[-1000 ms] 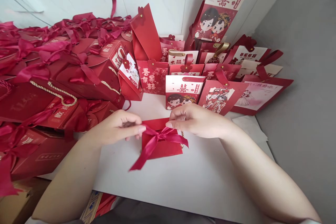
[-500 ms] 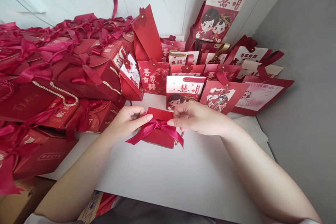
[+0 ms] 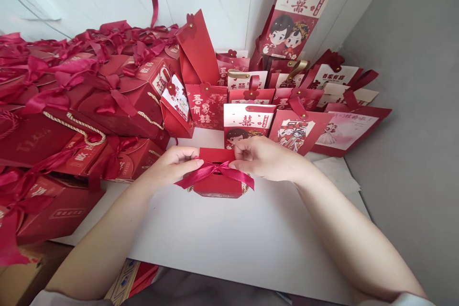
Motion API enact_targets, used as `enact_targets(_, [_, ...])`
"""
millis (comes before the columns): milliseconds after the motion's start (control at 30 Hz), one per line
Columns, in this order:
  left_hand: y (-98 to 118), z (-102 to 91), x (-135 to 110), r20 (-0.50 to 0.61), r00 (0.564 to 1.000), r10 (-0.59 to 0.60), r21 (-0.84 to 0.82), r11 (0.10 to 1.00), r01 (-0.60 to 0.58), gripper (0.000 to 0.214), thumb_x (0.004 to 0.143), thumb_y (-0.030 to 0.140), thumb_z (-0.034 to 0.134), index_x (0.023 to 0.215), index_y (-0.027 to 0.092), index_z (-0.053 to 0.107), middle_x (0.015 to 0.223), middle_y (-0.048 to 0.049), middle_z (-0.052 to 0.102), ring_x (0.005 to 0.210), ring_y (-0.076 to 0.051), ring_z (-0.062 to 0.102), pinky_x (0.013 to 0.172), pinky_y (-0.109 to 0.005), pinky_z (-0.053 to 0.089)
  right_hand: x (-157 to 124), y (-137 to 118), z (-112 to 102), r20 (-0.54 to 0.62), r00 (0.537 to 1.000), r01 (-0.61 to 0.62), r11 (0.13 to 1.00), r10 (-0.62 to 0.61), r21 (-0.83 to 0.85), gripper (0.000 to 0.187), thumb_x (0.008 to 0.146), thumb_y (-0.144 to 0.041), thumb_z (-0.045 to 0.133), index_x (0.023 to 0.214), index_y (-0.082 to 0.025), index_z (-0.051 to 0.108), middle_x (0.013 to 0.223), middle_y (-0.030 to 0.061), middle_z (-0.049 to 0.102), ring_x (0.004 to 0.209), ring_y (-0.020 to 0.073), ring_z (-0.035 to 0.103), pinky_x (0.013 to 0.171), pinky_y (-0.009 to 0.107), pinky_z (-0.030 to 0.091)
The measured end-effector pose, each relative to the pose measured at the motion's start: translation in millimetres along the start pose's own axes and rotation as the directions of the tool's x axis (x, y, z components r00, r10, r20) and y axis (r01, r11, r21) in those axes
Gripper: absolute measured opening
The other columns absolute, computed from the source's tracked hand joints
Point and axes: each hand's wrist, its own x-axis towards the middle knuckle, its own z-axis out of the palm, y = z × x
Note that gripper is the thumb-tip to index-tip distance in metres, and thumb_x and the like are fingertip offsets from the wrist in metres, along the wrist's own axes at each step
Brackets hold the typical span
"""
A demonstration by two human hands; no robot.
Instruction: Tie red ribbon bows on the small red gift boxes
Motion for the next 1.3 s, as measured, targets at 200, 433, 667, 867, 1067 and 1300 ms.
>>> enact_targets(200, [-8, -4.7, 7, -0.228, 0.957, 0.182, 0.063, 0.983, -0.172, 0.011, 0.087, 0.026, 0.054, 0.081, 0.02, 0.048, 0.075, 0.0036, 0.05, 0.067, -0.012, 0.047, 0.064, -0.026, 0.036, -4, 2, -9, -0.177, 0.984, -0.022, 1.0, 0.017, -0.023, 0.032, 0.094, -0.055, 0.056, 0.095, -0.023, 0.055, 0.089, 0.0027, 0.063, 0.077, 0.0188, 0.058, 0.069, 0.032, 0.046])
enact_targets(433, [-14, 4.7, 12, -0.25, 0.928, 0.275, 0.023, 0.96, -0.278, 0.043, 0.093, 0.053, 0.057, 0.121, 0.021, 0.054, 0.135, -0.0108, 0.056, 0.132, -0.027, 0.049, 0.106, -0.039, 0.041, -16, -2, 7, -0.118, 0.971, 0.128, 0.871, -0.207, -0.473, 0.11, 0.071, -0.062, 0.08, 0.16, -0.03, 0.023, 0.155, 0.013, 0.043, 0.137, 0.0408, 0.048, 0.105, 0.053, 0.049])
enact_targets(667, [-16, 4.1, 10, -0.18, 0.937, 0.299, -0.084, 0.945, -0.317, 0.054, 0.095, 0.052, 0.058, 0.14, 0.025, 0.047, 0.149, -0.0112, 0.05, 0.143, -0.029, 0.042, 0.115, -0.045, 0.037, -12, -8, 26, -0.13, 0.914, 0.22, 0.738, -0.385, -0.638, 0.113, 0.075, -0.037, 0.077, 0.163, -0.024, 0.007, 0.148, 0.0184, 0.046, 0.135, 0.0401, 0.049, 0.103, 0.052, 0.051])
enact_targets(867, [-23, 4.5, 16, -0.196, 0.921, 0.336, -0.237, 0.895, -0.377, 0.079, 0.085, 0.049, 0.073, 0.152, 0.03, 0.034, 0.161, -0.009, 0.037, 0.147, -0.031, 0.038, 0.118, -0.044, 0.036, -8, -10, 21, -0.156, 0.778, 0.26, 0.539, -0.608, -0.801, 0.106, 0.08, -0.025, 0.071, 0.163, -0.028, 0.005, 0.14, 0.016, 0.05, 0.131, 0.0412, 0.047, 0.107, 0.06, 0.041])
enact_targets(1067, [-39, 2.7, 22, -0.124, 0.919, 0.374, -0.279, 0.876, -0.394, 0.089, 0.075, 0.056, 0.079, 0.148, 0.024, 0.039, 0.145, -0.0144, 0.056, 0.137, -0.036, 0.051, 0.108, -0.045, 0.047, 12, 6, 30, -0.342, 0.636, 0.384, 0.668, -0.692, -0.638, 0.11, 0.081, -0.042, 0.073, 0.162, -0.029, 0.0, 0.152, 0.0152, 0.039, 0.139, 0.038, 0.041, 0.114, 0.056, 0.038])
enact_targets(1300, [-40, 10.9, 26, -0.235, 0.775, 0.587, -0.173, 0.759, -0.628, 0.097, 0.072, 0.052, 0.079, 0.152, 0.025, 0.032, 0.15, -0.0144, 0.049, 0.142, -0.035, 0.045, 0.117, -0.048, 0.038, 42, 47, 60, -0.508, 0.587, 0.437, 0.774, -0.631, -0.457, 0.132, 0.072, -0.083, 0.064, 0.158, -0.028, -0.021, 0.169, 0.018, 0.001, 0.152, 0.0428, 0.025, 0.12, 0.063, 0.029])
